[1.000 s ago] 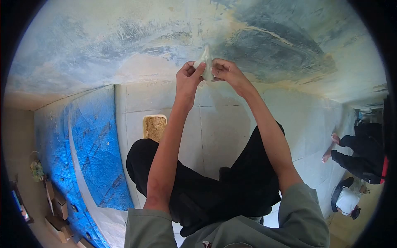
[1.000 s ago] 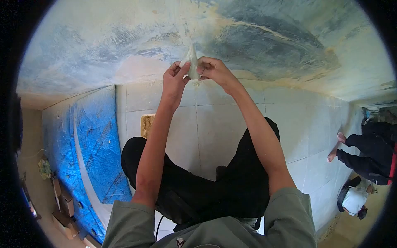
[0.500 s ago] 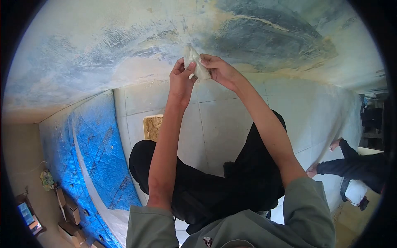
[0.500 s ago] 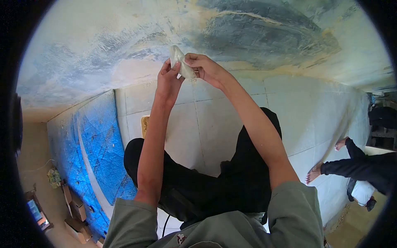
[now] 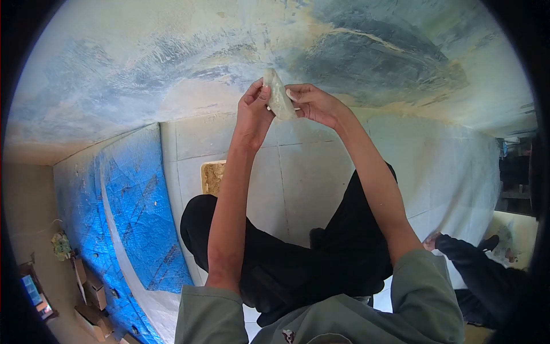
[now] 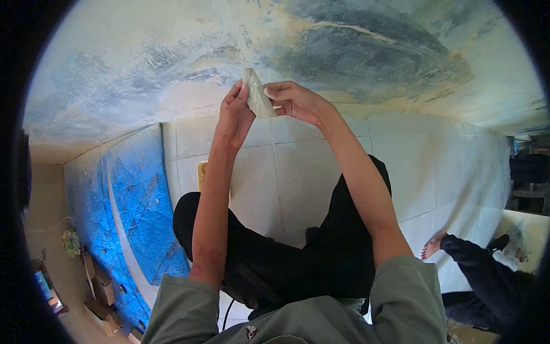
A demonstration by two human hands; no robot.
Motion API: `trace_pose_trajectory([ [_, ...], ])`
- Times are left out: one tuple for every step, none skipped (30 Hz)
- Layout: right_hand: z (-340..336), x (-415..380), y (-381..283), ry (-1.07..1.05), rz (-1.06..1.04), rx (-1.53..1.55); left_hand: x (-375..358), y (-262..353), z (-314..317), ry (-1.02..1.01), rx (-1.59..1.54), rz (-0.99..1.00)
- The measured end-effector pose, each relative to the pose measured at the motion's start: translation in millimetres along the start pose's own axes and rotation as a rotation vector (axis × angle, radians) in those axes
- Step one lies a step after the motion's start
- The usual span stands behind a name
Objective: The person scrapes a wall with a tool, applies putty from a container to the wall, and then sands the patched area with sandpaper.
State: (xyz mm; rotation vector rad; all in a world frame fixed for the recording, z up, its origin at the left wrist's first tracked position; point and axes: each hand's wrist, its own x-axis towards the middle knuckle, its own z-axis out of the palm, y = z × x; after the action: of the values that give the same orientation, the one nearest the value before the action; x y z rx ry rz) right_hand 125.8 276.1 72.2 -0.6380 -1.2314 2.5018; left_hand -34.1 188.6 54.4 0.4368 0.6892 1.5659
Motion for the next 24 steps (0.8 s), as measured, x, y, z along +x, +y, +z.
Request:
trace_pose_trajectory([
  [0.5, -0.3, 0.7, 0.025, -0.011, -0.044, 0.1, 0.5, -0.3, -0.006, -0.001, 0.014],
  [-0.3, 0.1, 1.7, 0.024, -0.012, -0.049, -0.2, 0.6, -0.5, -0.008, -0.002, 0.018],
  [-1.1, 0.8, 3.0, 0.006, -0.032, -0.061, -1.2, 0.5, -0.6, -0.019, 0.010, 0.035],
  [-0.6, 1.6, 3.2, -0.013, -0.053, -0.074, -2.2, 0.9, -0.1, -0.030, 0.022, 0.052],
  [-0.3, 2.0, 3.2, -0.015, -0.055, -0.077, -2.9, 1.0, 0.6, -0.032, 0.023, 0.056],
  [-0.3, 2.1, 3.2, 0.014, -0.059, -0.084, -3.3, 0.7, 1.7, -0.007, 0.050, 0.071],
  [-1.2, 2.3, 3.3, 0.044, -0.062, -0.091, -3.6, 0.7, 2.3, 0.018, 0.076, 0.085],
  [-2.7, 2.8, 4.1, 0.044, -0.063, -0.092, -4.3, 1.0, 2.5, 0.016, 0.076, 0.086],
  [-3.9, 3.8, 4.4, 0.047, -0.068, -0.094, -4.6, 1.5, 2.7, 0.007, 0.078, 0.073],
  [-3.0, 4.0, 3.3, 0.050, -0.073, -0.095, -4.2, 1.7, 2.1, -0.003, 0.080, 0.059],
  [-2.5, 2.6, 2.1, 0.049, -0.074, -0.096, -4.1, 2.4, 0.8, -0.004, 0.081, 0.060],
  [-2.2, 0.6, 0.7, 0.057, -0.082, -0.117, -4.2, 3.8, -1.1, -0.029, 0.080, 0.005],
  [-0.8, -0.6, -1.1, 0.064, -0.090, -0.139, -4.6, 6.0, -1.8, -0.055, 0.079, -0.048],
  [0.9, -0.8, -2.6, 0.063, -0.091, -0.141, -5.4, 8.0, -2.4, -0.055, 0.079, -0.046],
  [2.6, -1.1, -3.7, 0.095, -0.064, -0.178, -7.0, 9.4, -3.2, -0.097, 0.022, -0.063],
  [3.4, -1.1, -4.2, 0.126, -0.036, -0.215, -7.9, 10.1, -3.6, -0.138, -0.034, -0.080],
  [4.4, -0.4, -4.5, 0.124, -0.037, -0.218, -7.9, 9.6, -3.4, -0.138, -0.034, -0.077],
  [5.7, 0.2, -4.0, 0.144, -0.036, -0.250, -8.4, 8.4, -2.7, -0.110, -0.109, -0.049],
  [5.2, 0.2, -2.9, 0.166, -0.037, -0.281, -8.9, 7.6, -0.9, -0.084, -0.183, -0.024],
  [4.5, -0.3, -2.3, 0.167, -0.039, -0.281, -8.8, 6.9, 1.4, -0.086, -0.181, -0.025],
  [3.8, -0.5, -1.8, 0.171, -0.062, -0.270, -8.3, 6.0, 3.9, -0.048, -0.099, -0.009],
  [5.4, -1.1, -2.7, 0.175, -0.084, -0.259, -7.8, 4.9, 5.7, -0.009, -0.017, 0.008],
  [7.1, -1.7, -3.2, 0.175, -0.086, -0.259, -6.7, 2.9, 5.9, -0.012, -0.016, 0.008],
  [9.0, -2.3, -3.1, 0.145, -0.111, -0.219, -5.3, 0.4, 5.6, 0.031, 0.009, 0.019],
])
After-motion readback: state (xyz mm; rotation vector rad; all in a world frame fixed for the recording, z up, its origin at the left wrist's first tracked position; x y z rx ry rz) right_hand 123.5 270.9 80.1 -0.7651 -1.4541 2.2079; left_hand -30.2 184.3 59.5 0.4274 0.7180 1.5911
